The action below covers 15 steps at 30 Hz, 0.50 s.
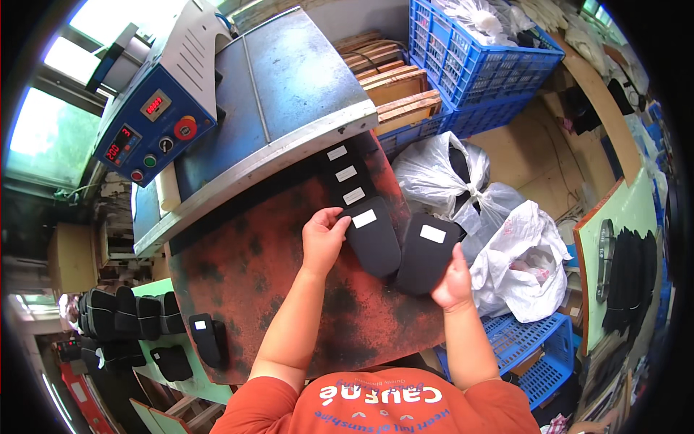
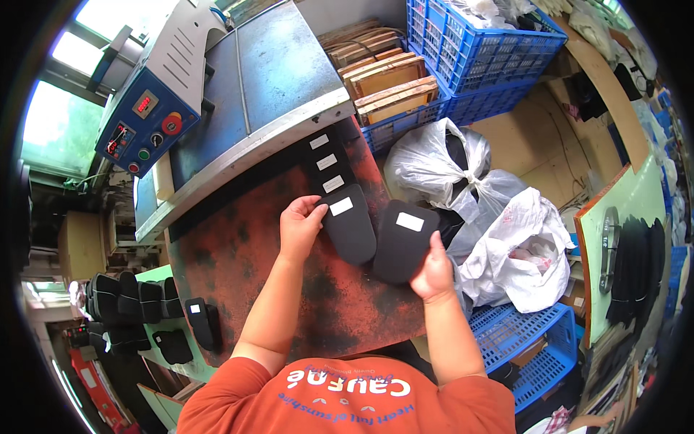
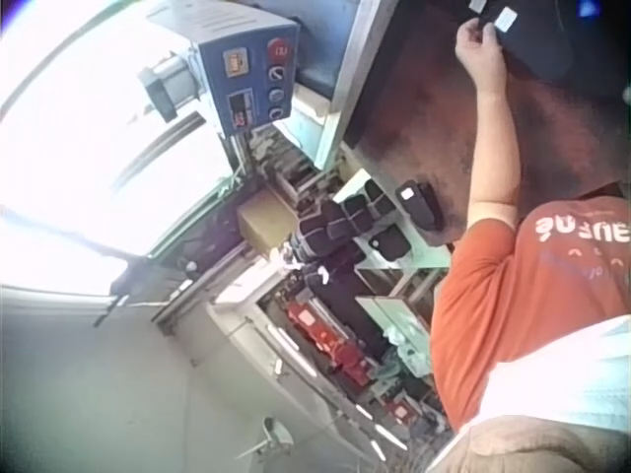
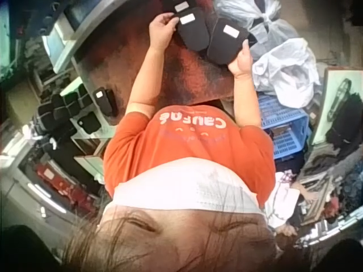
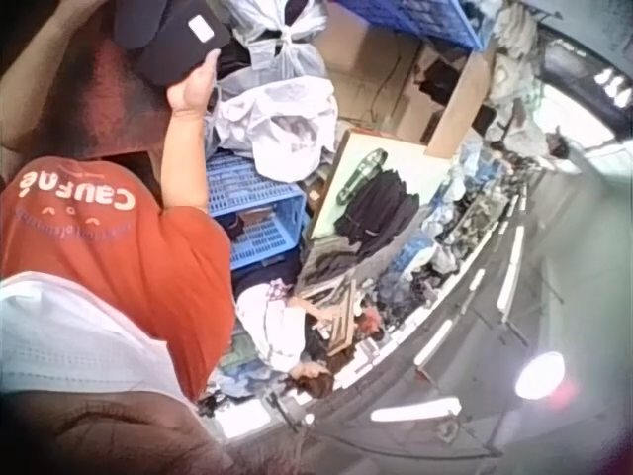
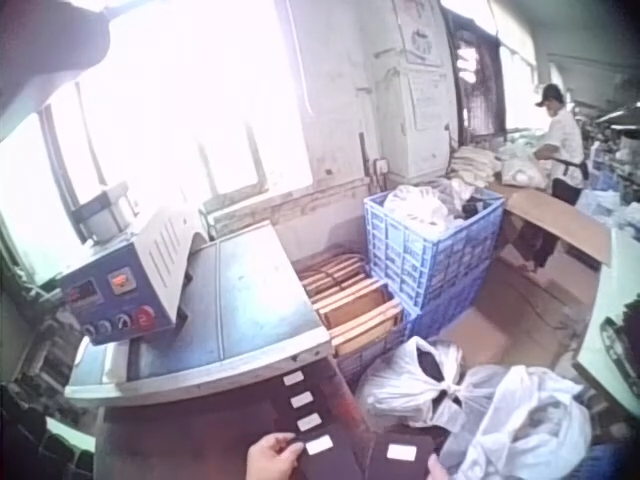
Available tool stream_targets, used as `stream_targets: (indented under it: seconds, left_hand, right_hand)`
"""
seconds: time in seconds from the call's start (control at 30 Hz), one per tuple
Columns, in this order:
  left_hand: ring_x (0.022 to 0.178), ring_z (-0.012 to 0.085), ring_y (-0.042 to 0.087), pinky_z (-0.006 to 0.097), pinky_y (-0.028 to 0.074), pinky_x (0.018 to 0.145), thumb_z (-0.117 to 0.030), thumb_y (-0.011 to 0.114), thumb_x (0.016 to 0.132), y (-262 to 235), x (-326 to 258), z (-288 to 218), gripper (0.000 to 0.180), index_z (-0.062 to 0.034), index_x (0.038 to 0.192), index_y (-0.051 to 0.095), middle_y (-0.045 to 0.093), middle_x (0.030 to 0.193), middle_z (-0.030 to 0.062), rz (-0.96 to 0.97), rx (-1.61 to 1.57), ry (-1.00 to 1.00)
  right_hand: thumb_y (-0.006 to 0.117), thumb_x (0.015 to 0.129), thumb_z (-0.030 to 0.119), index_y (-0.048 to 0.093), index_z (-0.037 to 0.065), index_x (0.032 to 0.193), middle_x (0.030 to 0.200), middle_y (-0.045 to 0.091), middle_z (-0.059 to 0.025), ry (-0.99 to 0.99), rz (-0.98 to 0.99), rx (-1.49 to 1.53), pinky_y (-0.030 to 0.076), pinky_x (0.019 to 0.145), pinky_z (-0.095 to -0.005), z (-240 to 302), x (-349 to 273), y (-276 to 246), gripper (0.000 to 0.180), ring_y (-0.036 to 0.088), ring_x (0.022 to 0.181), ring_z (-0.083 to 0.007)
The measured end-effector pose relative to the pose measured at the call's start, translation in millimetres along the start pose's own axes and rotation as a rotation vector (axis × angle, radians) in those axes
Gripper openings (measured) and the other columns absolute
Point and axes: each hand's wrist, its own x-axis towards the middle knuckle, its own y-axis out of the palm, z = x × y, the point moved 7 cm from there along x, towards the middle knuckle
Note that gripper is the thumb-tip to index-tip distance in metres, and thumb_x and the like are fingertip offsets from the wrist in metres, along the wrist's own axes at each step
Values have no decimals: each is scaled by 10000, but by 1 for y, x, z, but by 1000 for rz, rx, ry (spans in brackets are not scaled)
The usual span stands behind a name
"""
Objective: Collecting shoe components from a heat press, stacking them, and placing them into a bag.
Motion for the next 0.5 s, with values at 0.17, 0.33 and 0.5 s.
stream_targets:
  seconds: [0.17, 0.33, 0.5]
  left_hand:
    - [662, 60, 520, 200, 439, 583, -50, 674, 775, 3, -8, -10, 282, 28, 1027, 576, 583, 831, 24, -50, 347, 210]
    - [680, 49, 525, 193, 446, 620, -26, 646, 799, 39, -51, -16, 255, 10, 1041, 574, 593, 823, 17, 240, 84, 83]
    - [560, 56, 527, 187, 432, 487, -25, 616, 822, 10, -48, 9, 146, -2, 960, 575, 605, 794, 22, 70, 68, -44]
  right_hand:
    - [465, 937, 229, 413, 95, 1297, 1256, 503, -98, -59, -83, -78, 374, 994, -427, 11, -11, -18, 388, 480, 1164, -265]
    - [514, 920, 205, 445, 113, 1269, 1225, 521, -69, -65, -93, -212, 393, 978, -368, -13, -14, 2, 367, 504, 1128, -216]
    - [297, 952, 471, 411, 40, 1295, 1272, 495, -132, -29, -27, -28, 365, 1003, -440, 16, -21, -6, 562, 482, 1165, -294]
